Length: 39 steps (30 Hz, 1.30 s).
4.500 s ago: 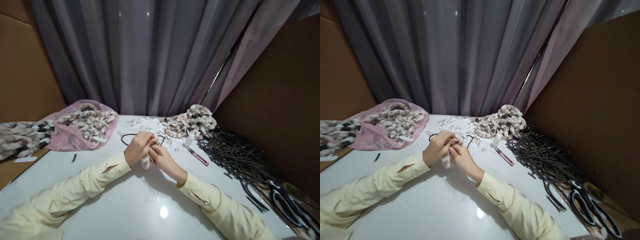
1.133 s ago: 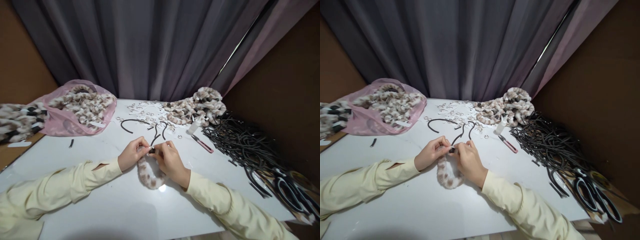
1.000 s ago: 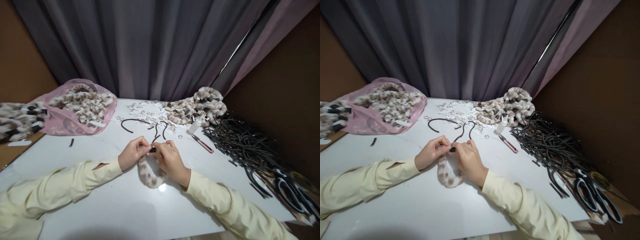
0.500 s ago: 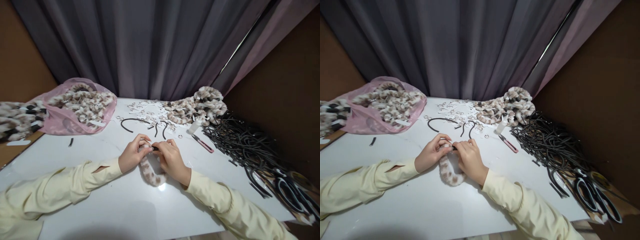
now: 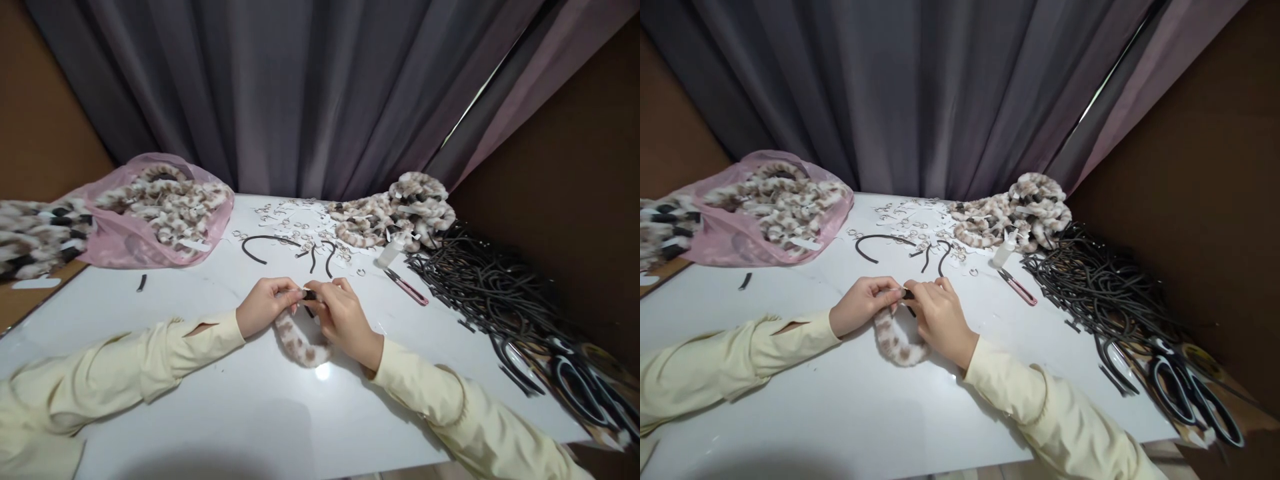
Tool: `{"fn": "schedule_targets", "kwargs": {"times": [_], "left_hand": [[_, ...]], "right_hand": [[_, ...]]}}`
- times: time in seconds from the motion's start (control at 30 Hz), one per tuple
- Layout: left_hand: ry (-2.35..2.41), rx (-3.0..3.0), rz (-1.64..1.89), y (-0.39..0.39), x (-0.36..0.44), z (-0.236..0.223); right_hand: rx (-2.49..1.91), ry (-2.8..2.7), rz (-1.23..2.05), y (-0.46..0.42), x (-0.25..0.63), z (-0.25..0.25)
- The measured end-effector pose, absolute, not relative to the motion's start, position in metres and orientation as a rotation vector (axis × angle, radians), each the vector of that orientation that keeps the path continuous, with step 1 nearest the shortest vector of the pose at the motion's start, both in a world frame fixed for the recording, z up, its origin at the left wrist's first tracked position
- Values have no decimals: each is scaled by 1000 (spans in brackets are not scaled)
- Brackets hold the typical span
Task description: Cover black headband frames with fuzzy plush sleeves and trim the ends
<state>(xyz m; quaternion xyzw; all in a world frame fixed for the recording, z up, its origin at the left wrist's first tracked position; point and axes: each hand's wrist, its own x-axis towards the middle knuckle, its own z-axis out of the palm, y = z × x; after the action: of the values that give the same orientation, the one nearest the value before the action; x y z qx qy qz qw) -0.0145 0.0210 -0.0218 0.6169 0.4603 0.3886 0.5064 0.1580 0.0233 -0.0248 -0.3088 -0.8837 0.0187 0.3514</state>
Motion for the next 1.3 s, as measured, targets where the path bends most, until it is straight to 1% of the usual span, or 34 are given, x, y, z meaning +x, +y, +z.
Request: {"fn": "schedule_targets", "kwargs": {"times": [0.17, 0.23, 0.5, 0.6, 0.7, 0.9, 1.07, 1.3], "left_hand": [[1018, 1345, 899, 27, -15, -22], [1000, 1275, 908, 28, -15, -22], [914, 918, 912, 30, -16, -26], [865, 858, 917, 28, -14, -27], [877, 861, 906, 27, -13, -27], [900, 961, 862, 27, -13, -24], [935, 1060, 851, 24, -12, -19], [1015, 1285, 832, 21, -10, -19]], "right_hand": [[-784, -2311, -318, 25, 162, -19], [-777, -2346, -408, 26, 164, -18], [-581, -2429, -427, 34, 170, -23], [-452, -2429, -341, 34, 169, -23], [-434, -2369, -178, 33, 167, -22], [-542, -2216, 132, 35, 165, -25], [-591, -2159, 290, 36, 164, -25], [-864, -2100, 599, 31, 162, -13]]}}
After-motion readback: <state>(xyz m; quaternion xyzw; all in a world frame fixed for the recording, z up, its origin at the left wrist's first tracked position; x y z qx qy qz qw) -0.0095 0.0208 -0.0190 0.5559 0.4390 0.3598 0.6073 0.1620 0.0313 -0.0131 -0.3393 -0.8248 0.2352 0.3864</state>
